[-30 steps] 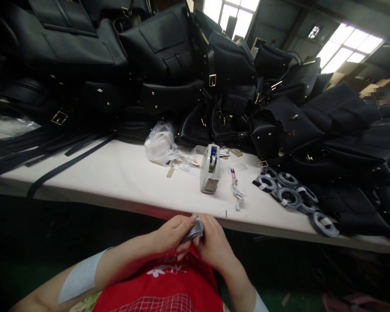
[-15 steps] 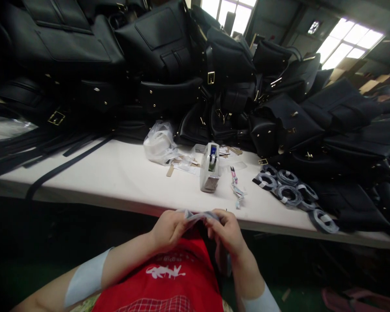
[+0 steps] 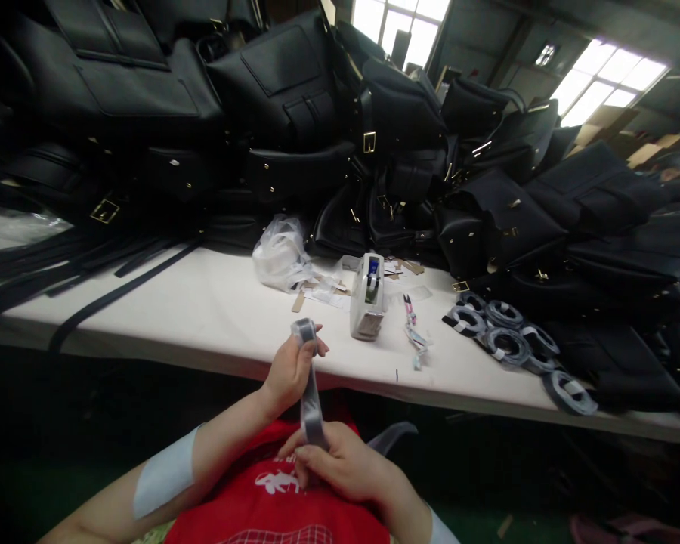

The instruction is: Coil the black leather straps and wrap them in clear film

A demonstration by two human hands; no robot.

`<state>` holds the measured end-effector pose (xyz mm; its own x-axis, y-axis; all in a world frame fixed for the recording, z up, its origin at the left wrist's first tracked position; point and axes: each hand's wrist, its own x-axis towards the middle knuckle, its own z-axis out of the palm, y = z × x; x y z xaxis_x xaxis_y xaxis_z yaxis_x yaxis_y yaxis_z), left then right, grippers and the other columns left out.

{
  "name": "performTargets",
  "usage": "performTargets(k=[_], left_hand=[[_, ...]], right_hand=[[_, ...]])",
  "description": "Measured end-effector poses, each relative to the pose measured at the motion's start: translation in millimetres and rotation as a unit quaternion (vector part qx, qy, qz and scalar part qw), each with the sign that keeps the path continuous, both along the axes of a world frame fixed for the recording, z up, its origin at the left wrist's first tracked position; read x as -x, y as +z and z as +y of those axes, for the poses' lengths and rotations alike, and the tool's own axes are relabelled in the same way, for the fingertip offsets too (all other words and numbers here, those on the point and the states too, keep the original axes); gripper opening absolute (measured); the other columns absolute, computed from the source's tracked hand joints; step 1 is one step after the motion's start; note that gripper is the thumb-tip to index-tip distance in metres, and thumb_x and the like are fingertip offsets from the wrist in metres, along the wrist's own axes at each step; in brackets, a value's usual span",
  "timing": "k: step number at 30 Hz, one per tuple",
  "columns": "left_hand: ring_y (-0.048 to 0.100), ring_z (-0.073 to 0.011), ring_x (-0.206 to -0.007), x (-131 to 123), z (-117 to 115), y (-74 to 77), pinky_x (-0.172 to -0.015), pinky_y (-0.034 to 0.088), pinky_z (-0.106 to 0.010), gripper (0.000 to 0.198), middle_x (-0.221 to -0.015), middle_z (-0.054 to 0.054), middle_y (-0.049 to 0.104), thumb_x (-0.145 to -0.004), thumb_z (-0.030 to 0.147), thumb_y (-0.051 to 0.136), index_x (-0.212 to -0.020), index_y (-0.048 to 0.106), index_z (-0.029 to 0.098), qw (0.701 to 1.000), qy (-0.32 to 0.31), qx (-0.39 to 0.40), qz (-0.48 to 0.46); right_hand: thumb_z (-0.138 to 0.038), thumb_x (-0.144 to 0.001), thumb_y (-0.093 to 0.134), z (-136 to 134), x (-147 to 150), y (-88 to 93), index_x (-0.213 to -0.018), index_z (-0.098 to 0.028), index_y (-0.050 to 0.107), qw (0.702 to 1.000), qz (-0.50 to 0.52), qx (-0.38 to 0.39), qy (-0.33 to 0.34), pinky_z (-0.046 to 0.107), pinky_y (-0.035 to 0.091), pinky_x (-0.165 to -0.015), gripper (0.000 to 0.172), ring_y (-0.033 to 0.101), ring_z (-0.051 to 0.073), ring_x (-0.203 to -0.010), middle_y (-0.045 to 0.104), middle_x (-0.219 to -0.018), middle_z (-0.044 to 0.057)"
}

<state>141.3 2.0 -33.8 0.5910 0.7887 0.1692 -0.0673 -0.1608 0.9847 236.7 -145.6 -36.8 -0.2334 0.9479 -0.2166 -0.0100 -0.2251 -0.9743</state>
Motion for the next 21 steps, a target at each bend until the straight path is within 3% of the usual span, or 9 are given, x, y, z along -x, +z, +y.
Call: performTargets(k=[1,3,5,7,9,12,14,18,21], left_hand=[[0.06,-0.0266,-0.094,3,2,-4.5,-0.091,0.041,-0.039,0.049,-0.083,-0.011,0.064,-0.091,0.061,0.04,-0.08,0.061,0.018,0.996,-0.012,-0.082,0.031],[0.06,-0.0259,-0.086,10,3,-8.7,-0.084,0.042,-0.036,0.047,-0.08,-0.01,0.064,-0.09,0.059,0.041,-0.075,0.061,0.019,0.975,-0.097,-0.178,0.088],[0.057,-0.0203,-0.068,14,1,-4.8,-0.069,0.042,-0.03,0.048,-0.068,-0.006,0.061,-0.09,0.059,0.041,-0.069,0.06,0.02,0.956,-0.191,-0.178,0.133],[0.051,-0.015,-0.051,15,-1,4.4,-0.055,0.038,-0.025,0.058,-0.053,-0.002,0.054,-0.092,0.063,0.035,-0.063,0.06,0.019,0.947,-0.267,-0.077,0.164],[0.043,-0.0117,-0.037,14,-1,14.0,-0.043,0.032,-0.023,0.068,-0.039,0.003,0.043,-0.091,0.069,0.028,-0.06,0.06,0.017,0.932,-0.311,0.086,0.166],[0.033,-0.0094,-0.026,13,6,21.6,-0.035,0.027,-0.022,0.07,-0.03,0.007,0.033,-0.087,0.073,0.032,-0.06,0.06,0.015,0.902,-0.309,0.287,0.095],[0.03,-0.0087,-0.024,12,12,23.0,-0.033,0.027,-0.021,0.068,-0.027,0.008,0.028,-0.088,0.07,0.035,-0.058,0.06,0.015,0.88,-0.291,0.374,0.033],[0.026,-0.0078,-0.024,13,28,29.2,-0.031,0.027,-0.018,0.068,-0.027,0.008,0.022,-0.097,0.058,0.026,-0.058,0.06,0.014,0.832,-0.254,0.49,-0.057],[0.027,-0.0066,-0.026,14,42,40.5,-0.033,0.027,-0.016,0.067,-0.03,0.008,0.023,-0.1,0.052,0.025,-0.061,0.061,0.012,0.833,-0.179,0.511,-0.115]], right_hand=[[-0.049,-0.094,0.051,-2,-6,0.8,-0.097,-0.014,0.067,0.998,0.053,0.002,-0.023,0.022,0.041,-0.052,0.038,0.05,0.01,-0.05,0.058,-0.06,0.0],[-0.056,-0.087,0.057,-4,-24,1.1,-0.093,-0.013,0.067,0.987,0.118,-0.002,-0.105,0.02,0.032,-0.042,0.045,0.039,0.007,-0.04,0.055,-0.054,-0.002],[-0.058,-0.084,0.06,-1,-43,-0.2,-0.086,-0.013,0.066,0.981,0.09,-0.008,-0.17,0.02,0.03,-0.039,0.045,0.036,0.006,-0.037,0.053,-0.051,-0.003],[-0.054,-0.086,0.059,3,-58,-2.2,-0.085,-0.015,0.066,0.976,-0.038,-0.026,-0.214,0.022,0.04,-0.045,0.039,0.048,0.011,-0.044,0.059,-0.058,0.0],[-0.047,-0.089,0.056,8,-66,-4.5,-0.094,-0.017,0.067,0.941,-0.199,-0.066,-0.267,0.029,0.051,-0.065,0.032,0.063,0.018,-0.07,0.069,-0.078,0.006],[-0.039,-0.09,0.055,11,-67,-8.1,-0.112,-0.019,0.063,0.869,-0.355,-0.122,-0.321,0.038,0.05,-0.089,0.031,0.064,0.025,-0.1,0.069,-0.109,0.01],[-0.037,-0.089,0.056,11,-64,-11.2,-0.112,-0.018,0.063,0.852,-0.396,-0.143,-0.311,0.039,0.049,-0.091,0.03,0.064,0.026,-0.101,0.069,-0.109,0.011],[-0.036,-0.089,0.057,11,-58,-19.5,-0.096,-0.017,0.067,0.881,-0.393,-0.12,-0.235,0.034,0.051,-0.078,0.023,0.064,0.023,-0.084,0.071,-0.091,0.008],[-0.039,-0.085,0.062,13,-57,-24.8,-0.094,-0.016,0.067,0.907,-0.357,-0.057,-0.216,0.033,0.05,-0.076,0.025,0.063,0.022,-0.081,0.071,-0.087,0.006]])
